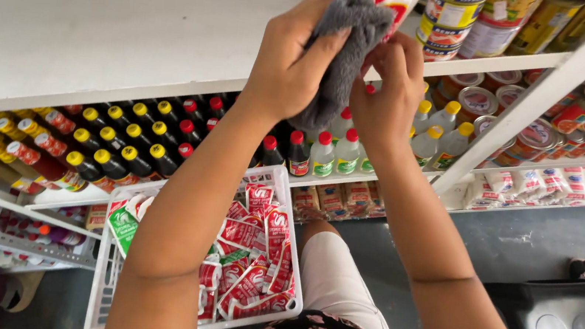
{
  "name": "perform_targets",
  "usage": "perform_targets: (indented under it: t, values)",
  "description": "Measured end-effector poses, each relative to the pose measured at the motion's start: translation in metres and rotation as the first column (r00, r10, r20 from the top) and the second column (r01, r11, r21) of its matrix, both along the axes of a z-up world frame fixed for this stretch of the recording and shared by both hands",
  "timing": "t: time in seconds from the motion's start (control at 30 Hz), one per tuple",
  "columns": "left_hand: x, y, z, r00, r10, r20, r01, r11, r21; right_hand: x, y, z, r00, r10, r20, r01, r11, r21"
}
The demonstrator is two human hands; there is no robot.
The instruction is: Wiping down sauce pouches with a cloth and placing them neatly on a grocery store shelf.
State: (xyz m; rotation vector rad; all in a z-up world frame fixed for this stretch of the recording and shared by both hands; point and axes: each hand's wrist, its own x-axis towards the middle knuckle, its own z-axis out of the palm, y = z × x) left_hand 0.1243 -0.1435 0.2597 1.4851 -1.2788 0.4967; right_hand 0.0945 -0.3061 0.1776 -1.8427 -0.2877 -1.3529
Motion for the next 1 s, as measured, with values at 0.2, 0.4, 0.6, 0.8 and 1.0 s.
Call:
perform_targets:
  t: [0.2,0.4,0.6,0.8,1.0]
  values:
    - [0.054,-0.021,-0.004,0.996,0.017,-0.09,-0.021,0.999,-0.048,0.036,-0.026,0.023,0.996,-0.081,0.025,0.083,0.993,-0.083]
    - [0.117,-0.016,-0.048,0.935,0.347,0.072,-0.321,0.916,-0.24,0.083,-0.047,0.0,0.981,-0.192,-0.008,0.189,0.974,-0.129]
    - [0.133,-0.008,-0.07,0.816,0.507,-0.276,-0.524,0.852,0.014,0.098,-0.053,-0.01,0.969,-0.236,-0.076,0.226,0.966,-0.129]
    - [0.129,-0.008,-0.07,0.85,0.491,-0.19,-0.499,0.867,0.005,0.1,-0.052,-0.013,0.946,-0.256,-0.198,0.24,0.966,-0.102]
    - [0.11,0.001,-0.064,0.871,0.456,-0.184,-0.474,0.877,-0.072,0.077,-0.042,-0.014,0.936,-0.297,-0.187,0.274,0.952,-0.136]
